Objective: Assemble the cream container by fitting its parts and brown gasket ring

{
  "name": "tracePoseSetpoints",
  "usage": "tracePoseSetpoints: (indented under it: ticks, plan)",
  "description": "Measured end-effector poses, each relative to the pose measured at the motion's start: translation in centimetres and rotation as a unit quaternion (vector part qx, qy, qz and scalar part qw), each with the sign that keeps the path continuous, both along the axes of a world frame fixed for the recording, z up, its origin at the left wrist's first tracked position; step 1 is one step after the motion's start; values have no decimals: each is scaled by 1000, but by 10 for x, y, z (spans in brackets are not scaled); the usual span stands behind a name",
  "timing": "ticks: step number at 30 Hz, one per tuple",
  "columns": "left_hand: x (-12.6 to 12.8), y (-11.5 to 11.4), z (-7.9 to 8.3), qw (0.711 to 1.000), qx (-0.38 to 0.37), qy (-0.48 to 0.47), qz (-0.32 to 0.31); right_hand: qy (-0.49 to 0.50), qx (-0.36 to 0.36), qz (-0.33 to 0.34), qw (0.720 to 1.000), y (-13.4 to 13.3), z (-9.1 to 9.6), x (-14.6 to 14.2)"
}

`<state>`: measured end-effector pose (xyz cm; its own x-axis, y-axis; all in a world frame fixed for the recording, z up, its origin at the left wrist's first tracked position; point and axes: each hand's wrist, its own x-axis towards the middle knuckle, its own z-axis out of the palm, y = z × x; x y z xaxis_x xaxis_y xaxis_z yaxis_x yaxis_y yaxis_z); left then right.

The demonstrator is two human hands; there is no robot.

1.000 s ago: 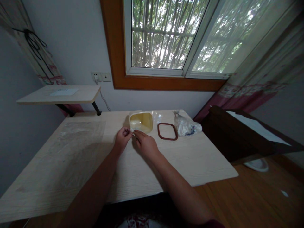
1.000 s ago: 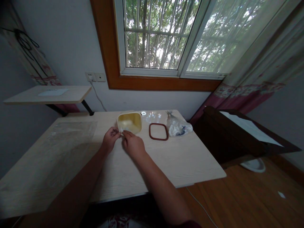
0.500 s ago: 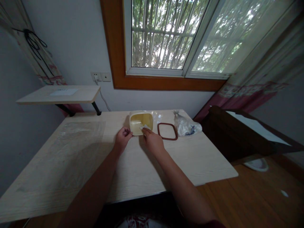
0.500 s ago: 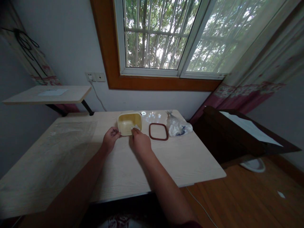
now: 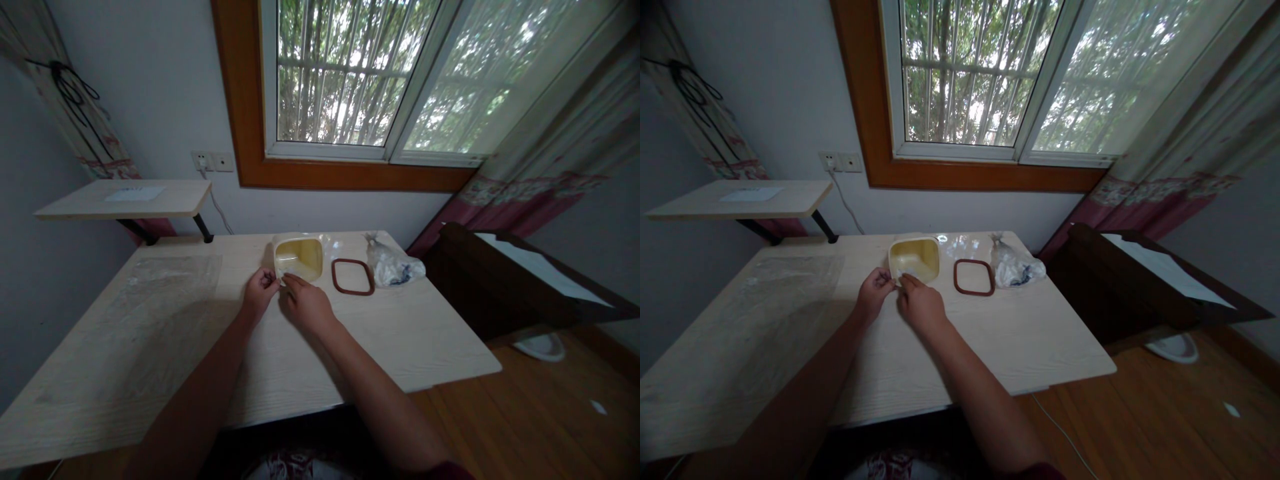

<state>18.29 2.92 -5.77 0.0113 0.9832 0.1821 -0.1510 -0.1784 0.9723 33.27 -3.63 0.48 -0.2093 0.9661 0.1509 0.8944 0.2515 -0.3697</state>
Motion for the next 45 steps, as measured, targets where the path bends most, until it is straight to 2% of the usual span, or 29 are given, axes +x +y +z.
tracePoseSetpoints:
  ticks: [7, 20, 33, 39, 45]
  plan:
    - [0, -1, 0, 1000, 2, 6, -5, 0, -8, 5, 1000, 0, 2, 2]
    - [0, 4, -9, 1000, 6, 15, 10, -97, -17, -63, 993, 11, 0, 27]
    - [-1, 1, -4, 999, 26, 27, 6, -43, -27, 14, 999, 0, 6, -1]
    - [0, 0, -4, 1000, 21, 19, 0, -45, -20, 18, 999, 4, 3, 11]
    - [2, 1, -5, 1000, 6, 16, 12, -76, -22, -23, 997, 10, 1, 27]
